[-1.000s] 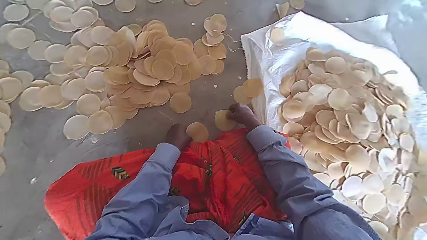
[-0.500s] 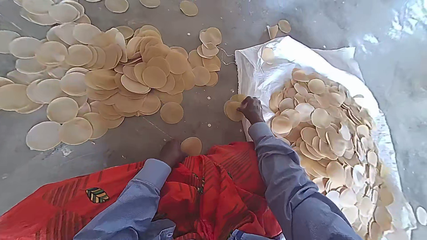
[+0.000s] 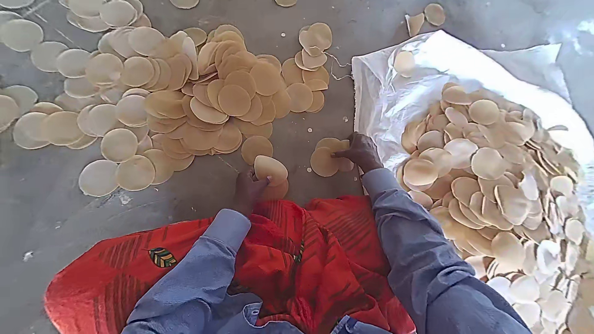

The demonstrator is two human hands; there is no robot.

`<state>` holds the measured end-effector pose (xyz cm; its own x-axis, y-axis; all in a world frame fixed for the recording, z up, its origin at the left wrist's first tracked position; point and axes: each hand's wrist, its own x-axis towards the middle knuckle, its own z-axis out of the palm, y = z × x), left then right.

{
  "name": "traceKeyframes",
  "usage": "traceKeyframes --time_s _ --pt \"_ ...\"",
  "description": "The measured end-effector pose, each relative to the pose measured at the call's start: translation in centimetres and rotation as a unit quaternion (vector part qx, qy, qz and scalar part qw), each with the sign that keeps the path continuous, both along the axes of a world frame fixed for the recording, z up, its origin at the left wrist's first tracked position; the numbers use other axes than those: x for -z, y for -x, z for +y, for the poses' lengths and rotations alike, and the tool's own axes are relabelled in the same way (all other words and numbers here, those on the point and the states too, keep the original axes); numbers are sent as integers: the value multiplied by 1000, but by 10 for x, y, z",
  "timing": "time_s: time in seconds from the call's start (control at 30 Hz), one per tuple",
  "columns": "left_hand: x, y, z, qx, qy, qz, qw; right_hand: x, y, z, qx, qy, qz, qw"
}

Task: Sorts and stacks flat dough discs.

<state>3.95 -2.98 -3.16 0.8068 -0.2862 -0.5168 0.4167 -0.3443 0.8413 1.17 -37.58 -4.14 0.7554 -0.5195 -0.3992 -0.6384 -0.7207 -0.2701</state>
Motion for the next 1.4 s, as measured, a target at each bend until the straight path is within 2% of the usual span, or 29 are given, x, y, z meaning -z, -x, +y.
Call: traceKeyframes --time_s 0.13,0.23,0.3,0.4,0.47,0.53,0.63,0.67,0.7,0.8,0.83,0.9,0.97,1.03,1.1,1.17,1.2,1.27,1.3,1.33,1.4 --pt "-6 0 -4 -63 70 7 996 -1 7 11 -13 -59 33 998" --pt "-17 2 -4 -87 165 55 981 -4 13 25 -27 -127 -50 990" --pt "-23 2 -5 -75 226 94 967 -5 15 37 -13 -214 -109 971" --pt "-25 7 -6 -38 285 121 950 -17 23 72 68 -364 -115 922" --pt "-28 11 -8 -29 270 107 956 -26 27 95 125 -445 -104 881" --pt "-28 12 -7 -21 213 68 974 -35 30 115 178 -515 -107 832" --pt "-27 13 -9 6 138 4 990 -44 34 128 235 -567 -143 777" --pt "-26 13 -10 15 130 -8 991 -48 37 131 220 -570 -145 779" --pt "-25 14 -12 23 126 -17 992 -54 40 136 180 -559 -141 797" --pt "-23 18 -13 39 126 -44 990 -61 43 154 77 -461 -84 880" --pt "-20 18 -12 41 130 -51 989 -58 44 159 58 -437 -79 894" --pt "-17 18 -11 44 124 -48 990 -61 46 157 51 -423 -84 901" --pt "-18 17 -13 29 127 -11 991 -80 53 135 112 -410 -116 898" --pt "-18 14 -12 11 102 23 994 -88 70 91 235 -342 -205 886" --pt "-18 12 -13 5 53 50 997 -100 101 29 329 -196 -283 879" --pt "-21 13 -12 31 9 79 996 -99 141 -28 399 -94 -356 840" --pt "-23 13 -12 60 -10 89 994 -94 159 -48 423 -112 -403 804" --pt "-24 17 -14 140 -36 100 984 -88 176 -62 505 -242 -469 683" --pt "-19 17 -15 188 -45 88 977 -87 177 -57 534 -290 -447 656" --pt "-13 15 -17 236 -60 61 968 -83 171 -46 543 -308 -412 663" --pt "-11 15 -19 305 -88 18 948 -74 150 -22 514 -341 -349 705"
